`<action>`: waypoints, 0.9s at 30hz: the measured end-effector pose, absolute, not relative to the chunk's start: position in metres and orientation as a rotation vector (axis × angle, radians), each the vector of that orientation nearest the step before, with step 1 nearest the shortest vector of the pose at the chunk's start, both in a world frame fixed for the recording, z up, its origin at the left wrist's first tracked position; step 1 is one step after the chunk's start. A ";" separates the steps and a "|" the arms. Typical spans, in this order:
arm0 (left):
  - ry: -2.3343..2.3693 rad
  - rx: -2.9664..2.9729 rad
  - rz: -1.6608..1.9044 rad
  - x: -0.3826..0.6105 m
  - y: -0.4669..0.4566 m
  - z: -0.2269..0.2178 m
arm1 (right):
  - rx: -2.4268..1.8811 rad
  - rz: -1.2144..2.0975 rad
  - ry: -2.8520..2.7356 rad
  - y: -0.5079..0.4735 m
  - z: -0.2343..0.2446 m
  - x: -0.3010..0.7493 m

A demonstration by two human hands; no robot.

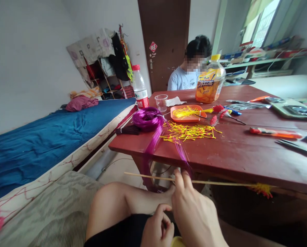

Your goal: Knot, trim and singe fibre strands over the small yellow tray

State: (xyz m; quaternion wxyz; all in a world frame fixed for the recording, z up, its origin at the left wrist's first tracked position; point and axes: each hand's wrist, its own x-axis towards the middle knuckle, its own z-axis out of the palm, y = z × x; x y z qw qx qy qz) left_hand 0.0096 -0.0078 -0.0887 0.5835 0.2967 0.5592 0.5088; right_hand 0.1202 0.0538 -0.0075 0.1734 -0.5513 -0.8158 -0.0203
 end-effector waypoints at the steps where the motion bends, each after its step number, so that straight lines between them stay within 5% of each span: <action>1: 1.442 0.894 1.113 0.006 -0.002 -0.096 | -1.501 -0.022 -2.268 0.055 -0.003 0.126; 10: 1.628 1.454 0.888 0.008 -0.004 -0.100 | -1.389 -0.411 -2.223 0.114 0.063 0.114; 27: 1.506 1.383 1.277 -0.003 -0.009 -0.081 | -1.310 -0.315 -2.256 0.122 0.059 0.114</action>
